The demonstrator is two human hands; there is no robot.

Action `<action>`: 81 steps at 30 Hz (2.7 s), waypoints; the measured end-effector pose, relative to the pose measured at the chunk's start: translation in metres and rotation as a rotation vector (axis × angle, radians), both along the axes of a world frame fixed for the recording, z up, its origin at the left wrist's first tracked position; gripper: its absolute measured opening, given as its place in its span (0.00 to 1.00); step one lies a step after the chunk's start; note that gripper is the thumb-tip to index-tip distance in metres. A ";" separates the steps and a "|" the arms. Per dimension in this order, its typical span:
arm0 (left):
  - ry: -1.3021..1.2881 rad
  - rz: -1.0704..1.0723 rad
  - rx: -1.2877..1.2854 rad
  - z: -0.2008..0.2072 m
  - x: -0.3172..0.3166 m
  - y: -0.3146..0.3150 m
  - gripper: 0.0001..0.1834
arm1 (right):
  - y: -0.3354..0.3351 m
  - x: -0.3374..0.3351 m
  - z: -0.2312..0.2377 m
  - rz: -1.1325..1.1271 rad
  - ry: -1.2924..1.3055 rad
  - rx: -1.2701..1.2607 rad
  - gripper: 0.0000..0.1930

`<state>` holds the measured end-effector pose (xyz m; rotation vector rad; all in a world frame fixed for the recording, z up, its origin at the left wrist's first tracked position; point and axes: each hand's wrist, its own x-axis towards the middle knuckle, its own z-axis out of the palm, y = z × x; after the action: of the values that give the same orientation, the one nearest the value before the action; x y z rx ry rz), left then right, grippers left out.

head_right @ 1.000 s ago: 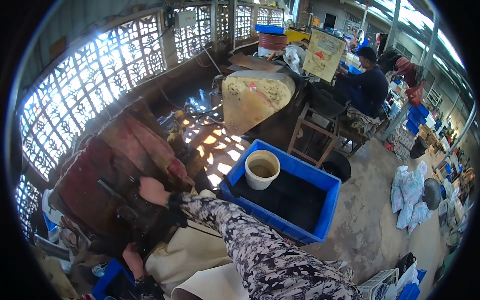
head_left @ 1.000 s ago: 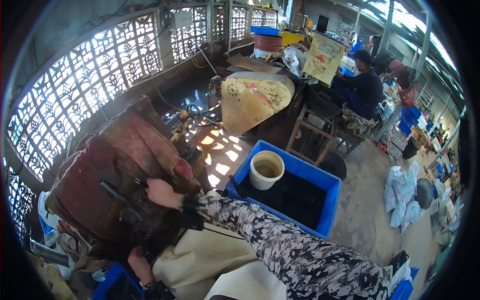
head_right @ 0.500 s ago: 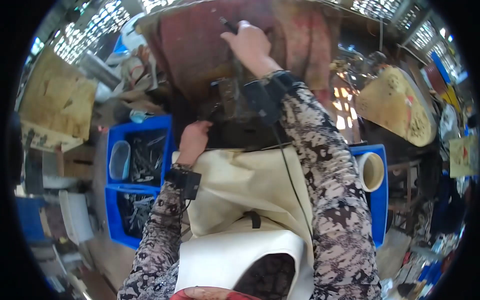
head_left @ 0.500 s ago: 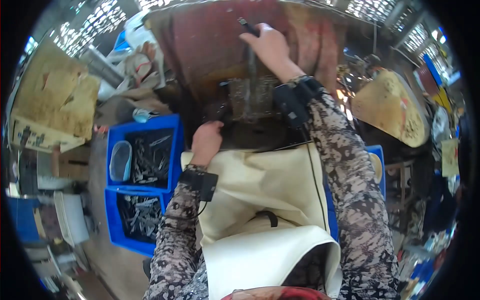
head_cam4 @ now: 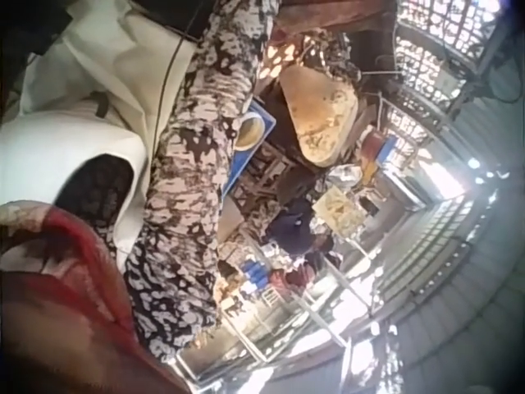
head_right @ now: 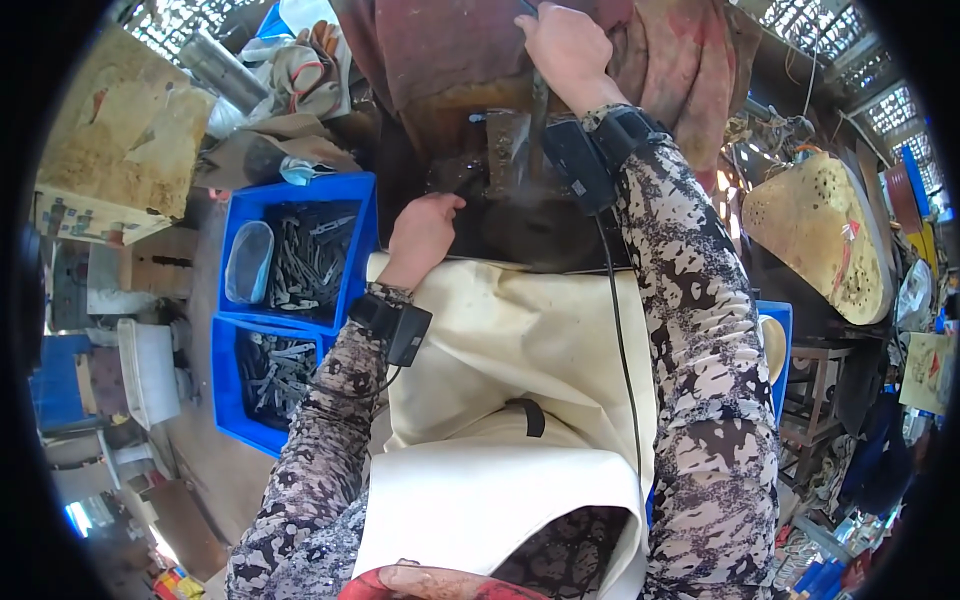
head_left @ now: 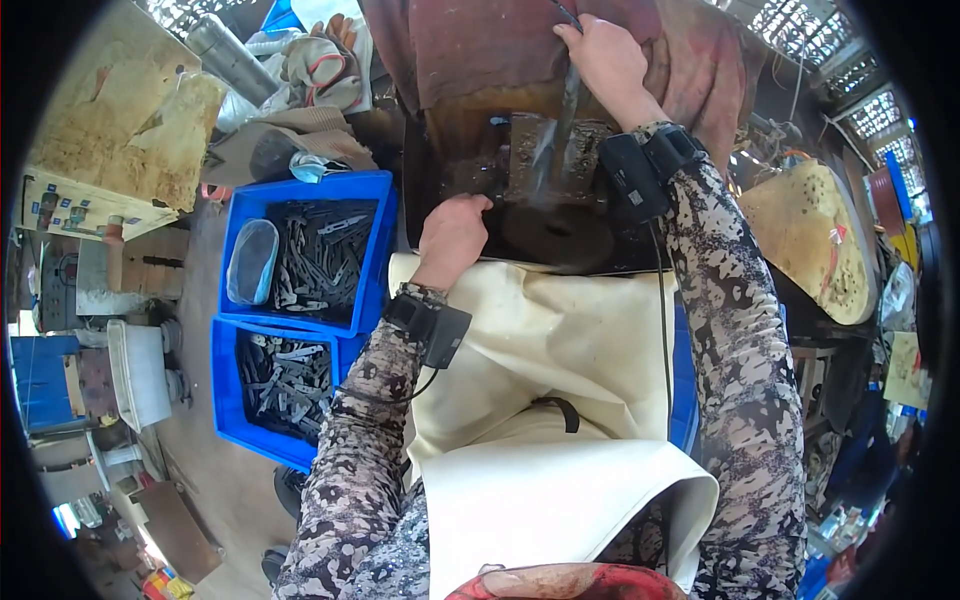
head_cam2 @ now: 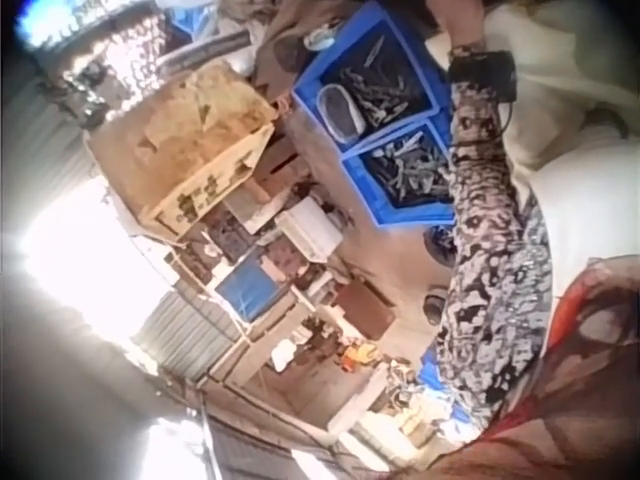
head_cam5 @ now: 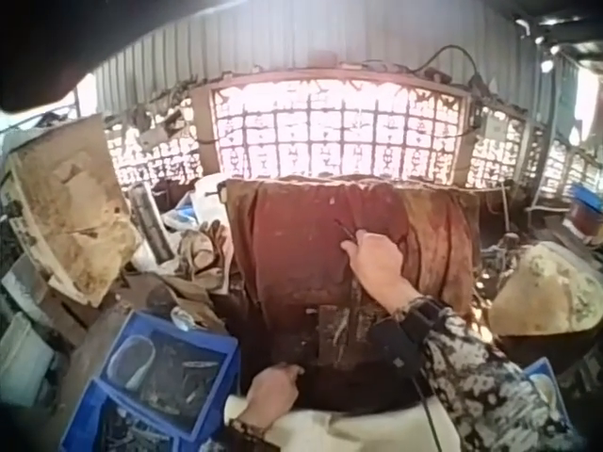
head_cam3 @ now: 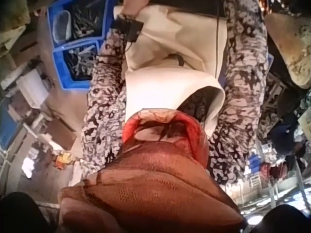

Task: The person picks up a metal piece from a blue bin, holds it against a grinding machine while water flows over it, and then dips it into a bucket of liquid. This process is repeated for several metal pieces, one at a time.

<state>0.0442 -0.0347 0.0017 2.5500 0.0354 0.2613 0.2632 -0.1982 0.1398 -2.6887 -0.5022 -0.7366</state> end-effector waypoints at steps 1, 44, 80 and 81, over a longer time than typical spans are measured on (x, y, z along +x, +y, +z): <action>0.029 -0.003 -0.001 0.000 0.000 0.000 0.13 | 0.001 -0.001 0.001 -0.002 0.006 0.001 0.22; 0.037 -0.027 0.033 -0.001 0.001 -0.002 0.15 | 0.001 -0.011 0.006 0.031 -0.152 -0.084 0.15; 0.059 -0.020 0.051 -0.003 0.001 -0.001 0.15 | 0.003 -0.012 0.004 0.027 -0.162 -0.086 0.15; 0.064 -0.018 0.047 -0.003 0.001 -0.001 0.15 | 0.003 -0.012 0.004 0.033 -0.166 -0.090 0.15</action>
<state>0.0451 -0.0358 -0.0014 2.6038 0.0310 0.1748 0.2511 -0.1957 0.1436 -2.7075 -0.6331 -0.9552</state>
